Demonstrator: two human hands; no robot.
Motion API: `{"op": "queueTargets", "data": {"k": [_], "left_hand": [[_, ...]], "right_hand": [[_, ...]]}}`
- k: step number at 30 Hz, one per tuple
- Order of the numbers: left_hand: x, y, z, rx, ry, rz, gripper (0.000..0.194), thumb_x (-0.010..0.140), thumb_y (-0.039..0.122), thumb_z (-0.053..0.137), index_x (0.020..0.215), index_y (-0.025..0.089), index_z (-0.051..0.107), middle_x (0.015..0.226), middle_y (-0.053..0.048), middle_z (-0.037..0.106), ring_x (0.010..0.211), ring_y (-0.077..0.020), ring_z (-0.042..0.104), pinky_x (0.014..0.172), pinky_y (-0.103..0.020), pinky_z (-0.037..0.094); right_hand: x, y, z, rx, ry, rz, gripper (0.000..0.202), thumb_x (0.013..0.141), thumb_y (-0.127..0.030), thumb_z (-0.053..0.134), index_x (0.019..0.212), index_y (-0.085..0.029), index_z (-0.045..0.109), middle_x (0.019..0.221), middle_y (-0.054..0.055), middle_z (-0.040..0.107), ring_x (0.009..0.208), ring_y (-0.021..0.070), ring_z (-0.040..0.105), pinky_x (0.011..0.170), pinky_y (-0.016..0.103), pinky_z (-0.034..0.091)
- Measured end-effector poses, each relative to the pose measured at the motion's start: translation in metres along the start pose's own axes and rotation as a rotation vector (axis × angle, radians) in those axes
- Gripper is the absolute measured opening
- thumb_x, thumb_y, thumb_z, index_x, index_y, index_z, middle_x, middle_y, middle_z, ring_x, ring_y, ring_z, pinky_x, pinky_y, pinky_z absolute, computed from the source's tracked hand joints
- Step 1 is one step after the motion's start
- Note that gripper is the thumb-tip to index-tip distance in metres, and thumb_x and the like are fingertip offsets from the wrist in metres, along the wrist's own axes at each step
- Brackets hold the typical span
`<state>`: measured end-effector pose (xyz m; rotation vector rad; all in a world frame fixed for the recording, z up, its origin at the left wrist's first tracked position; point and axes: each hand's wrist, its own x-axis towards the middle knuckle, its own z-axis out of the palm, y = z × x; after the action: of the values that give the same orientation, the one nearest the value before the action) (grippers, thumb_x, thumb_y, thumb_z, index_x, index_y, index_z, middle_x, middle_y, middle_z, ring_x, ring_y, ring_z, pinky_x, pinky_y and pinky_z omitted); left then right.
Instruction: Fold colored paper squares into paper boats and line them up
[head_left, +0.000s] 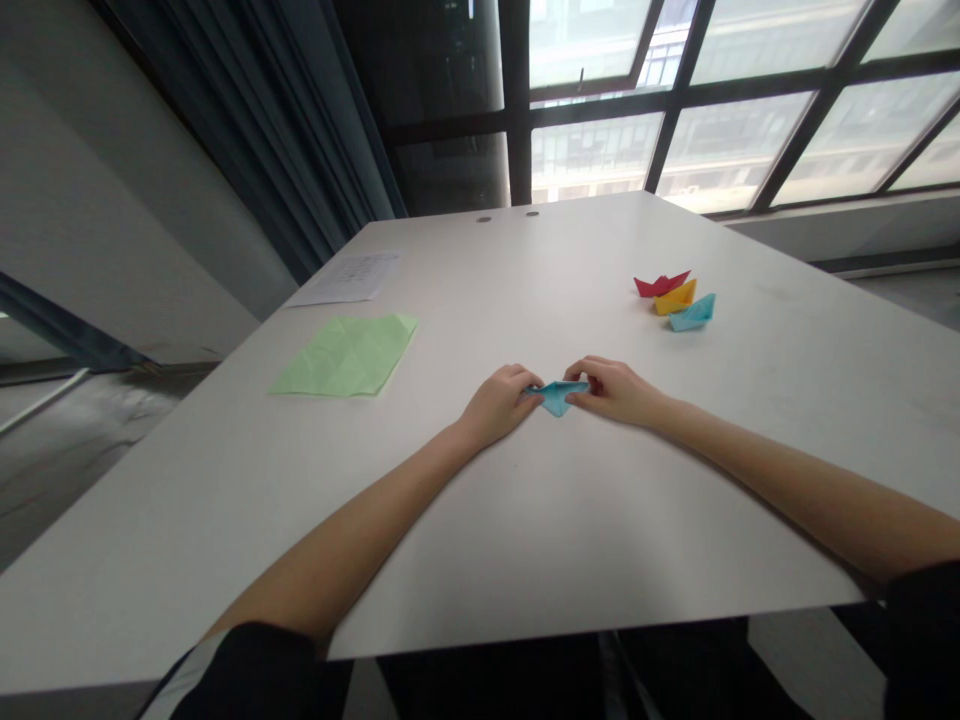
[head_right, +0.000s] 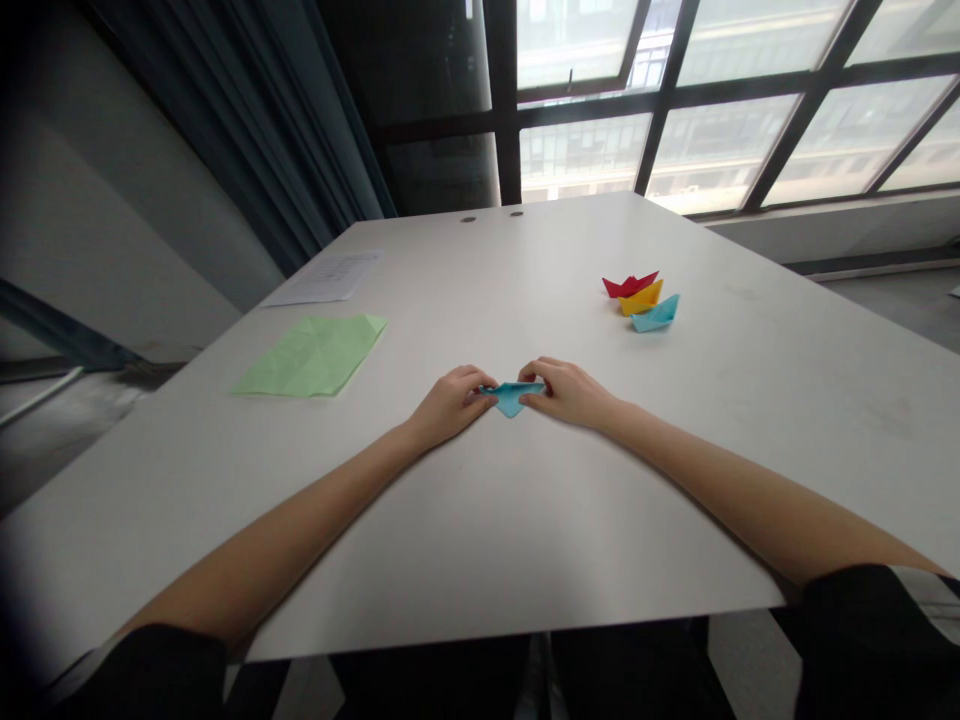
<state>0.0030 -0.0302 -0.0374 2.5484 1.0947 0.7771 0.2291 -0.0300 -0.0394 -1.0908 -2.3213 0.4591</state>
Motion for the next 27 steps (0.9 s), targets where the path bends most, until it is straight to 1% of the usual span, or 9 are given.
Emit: {"op": "queueTargets", "data": {"k": [3,6,8,12,15,17,20,23,27], "left_hand": [[0.000,0.002,-0.002,0.044,-0.006,0.038,0.013,0.080,0.025,0.058,0.089,0.019,0.063,0.089,-0.005,0.064,0.090,-0.0195,0.054,0.083,-0.034,0.044],[-0.001,0.002,0.000,0.046,-0.029,0.072,0.013,0.082,0.022,0.054,0.091,0.020,0.064,0.092,-0.005,0.064,0.090,-0.0181,0.054,0.082,-0.032,0.044],[-0.001,0.001,0.001,0.055,-0.045,0.110,0.016,0.084,0.020,0.051,0.092,0.020,0.064,0.093,-0.005,0.063,0.089,-0.0166,0.055,0.081,-0.030,0.044],[-0.003,-0.002,0.001,0.098,-0.085,0.197,0.021,0.086,0.018,0.046,0.093,0.021,0.065,0.093,-0.006,0.064,0.088,-0.0157,0.055,0.080,-0.029,0.044],[-0.004,-0.002,0.000,0.101,-0.099,0.241,0.020,0.086,0.021,0.047,0.092,0.020,0.066,0.094,-0.006,0.064,0.089,-0.0159,0.055,0.082,-0.029,0.044],[-0.004,0.001,0.001,0.077,-0.085,0.248,0.018,0.085,0.025,0.049,0.090,0.018,0.066,0.095,-0.007,0.064,0.091,-0.0166,0.055,0.083,-0.030,0.044],[-0.003,0.008,0.004,0.071,-0.066,0.213,0.020,0.085,0.030,0.050,0.081,0.016,0.065,0.092,-0.008,0.065,0.089,-0.0179,0.056,0.082,-0.031,0.045],[-0.002,0.013,0.006,0.096,-0.073,0.182,0.020,0.085,0.029,0.049,0.078,0.017,0.063,0.089,-0.008,0.066,0.089,-0.0185,0.056,0.083,-0.033,0.045],[-0.001,0.016,0.007,0.115,-0.127,0.208,0.018,0.087,0.026,0.045,0.082,0.016,0.059,0.091,-0.008,0.065,0.094,-0.0189,0.055,0.086,-0.033,0.044]], "right_hand": [[0.000,0.001,0.002,0.004,0.018,-0.029,0.019,0.076,-0.031,0.058,0.091,-0.019,0.058,0.086,0.004,0.058,0.055,0.0096,0.047,0.059,0.025,0.041],[-0.001,0.002,0.002,0.000,0.012,-0.096,0.016,0.078,-0.030,0.056,0.090,-0.019,0.059,0.088,0.005,0.058,0.058,0.0106,0.050,0.061,0.025,0.043],[-0.002,0.002,-0.001,-0.016,-0.021,-0.150,0.014,0.080,-0.029,0.054,0.089,-0.019,0.060,0.088,0.006,0.059,0.065,0.0125,0.053,0.065,0.026,0.044],[-0.002,0.003,-0.007,-0.054,-0.090,-0.248,0.018,0.083,-0.031,0.052,0.092,-0.019,0.063,0.087,0.007,0.060,0.080,0.0165,0.056,0.073,0.028,0.045],[-0.002,0.004,-0.009,-0.062,-0.094,-0.290,0.020,0.084,-0.032,0.051,0.091,-0.020,0.064,0.089,0.008,0.061,0.083,0.0173,0.056,0.076,0.029,0.046],[-0.001,0.005,-0.008,-0.074,-0.078,-0.313,0.020,0.084,-0.033,0.051,0.090,-0.020,0.065,0.090,0.008,0.063,0.085,0.0176,0.056,0.077,0.030,0.046],[-0.001,0.005,-0.006,-0.097,-0.064,-0.338,0.021,0.086,-0.032,0.049,0.093,-0.021,0.065,0.093,0.007,0.065,0.086,0.0177,0.057,0.079,0.032,0.046],[-0.002,0.004,-0.004,-0.129,-0.057,-0.347,0.022,0.086,-0.031,0.048,0.095,-0.021,0.066,0.094,0.007,0.067,0.085,0.0180,0.058,0.078,0.033,0.046],[-0.002,0.004,-0.004,-0.135,-0.060,-0.367,0.023,0.087,-0.030,0.048,0.094,-0.021,0.067,0.097,0.007,0.068,0.087,0.0184,0.060,0.081,0.034,0.046]]}}
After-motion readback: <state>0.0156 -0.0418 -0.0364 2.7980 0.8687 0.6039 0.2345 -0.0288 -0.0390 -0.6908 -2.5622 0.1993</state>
